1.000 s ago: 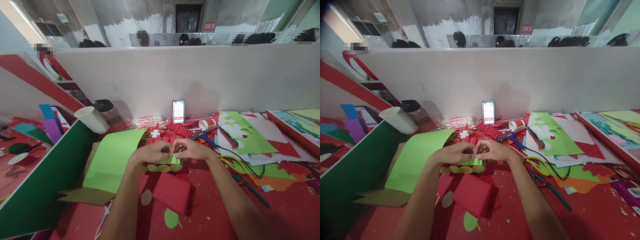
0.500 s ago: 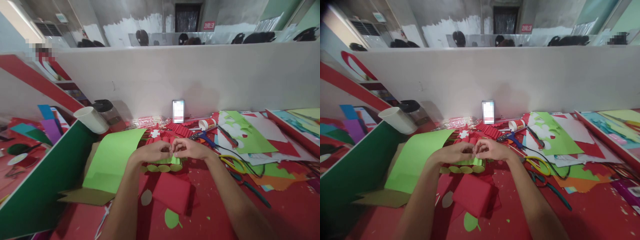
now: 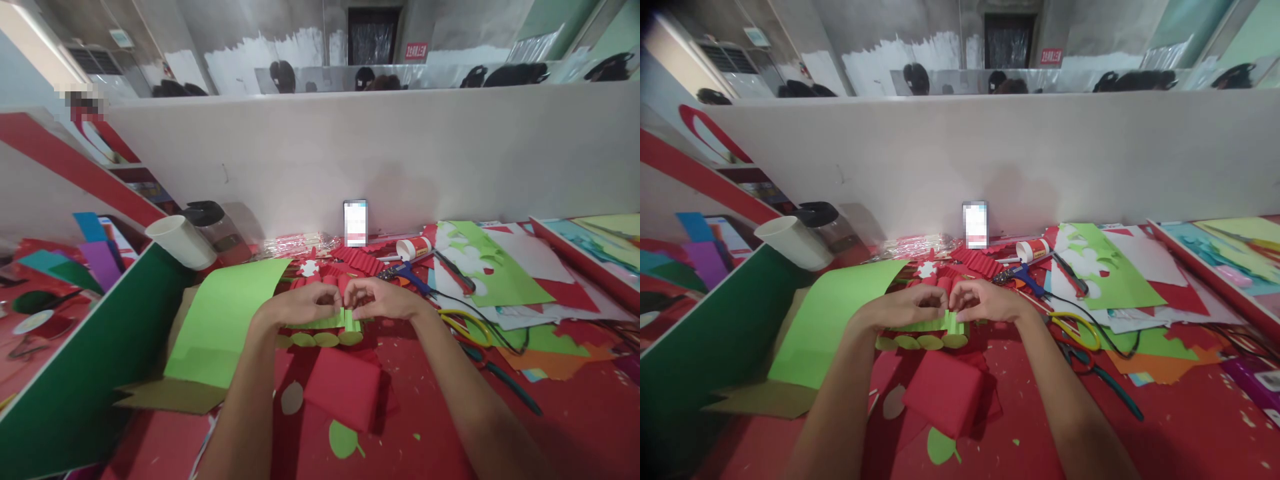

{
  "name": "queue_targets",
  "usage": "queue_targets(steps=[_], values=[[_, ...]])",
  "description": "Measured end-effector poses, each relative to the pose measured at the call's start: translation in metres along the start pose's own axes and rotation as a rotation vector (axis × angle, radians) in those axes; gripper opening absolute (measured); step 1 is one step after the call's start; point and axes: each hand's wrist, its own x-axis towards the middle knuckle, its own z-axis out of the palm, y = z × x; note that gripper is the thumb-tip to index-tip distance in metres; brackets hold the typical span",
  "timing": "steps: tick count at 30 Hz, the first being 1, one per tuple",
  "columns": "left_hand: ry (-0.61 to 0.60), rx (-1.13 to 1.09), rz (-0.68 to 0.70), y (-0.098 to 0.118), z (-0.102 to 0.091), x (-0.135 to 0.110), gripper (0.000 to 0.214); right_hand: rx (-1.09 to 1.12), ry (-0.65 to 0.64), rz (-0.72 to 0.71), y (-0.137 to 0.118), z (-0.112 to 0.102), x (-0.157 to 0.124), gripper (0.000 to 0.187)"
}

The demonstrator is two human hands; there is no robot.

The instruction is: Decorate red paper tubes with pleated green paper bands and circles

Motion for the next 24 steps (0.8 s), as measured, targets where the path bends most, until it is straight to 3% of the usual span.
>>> queue_targets(steps=[11, 24], values=[[-0.050, -0.186, 0.042, 0.002, 0.000, -0.003, 0.011, 0.003, 0.031, 0.059, 0.001, 0.003, 0.001, 0.024], [-0.027, -0.086, -0.048, 0.012, 0.003, 0.002, 0.009, 0.034, 0.047, 0.063, -0.001, 0.003, 0.000, 0.024]])
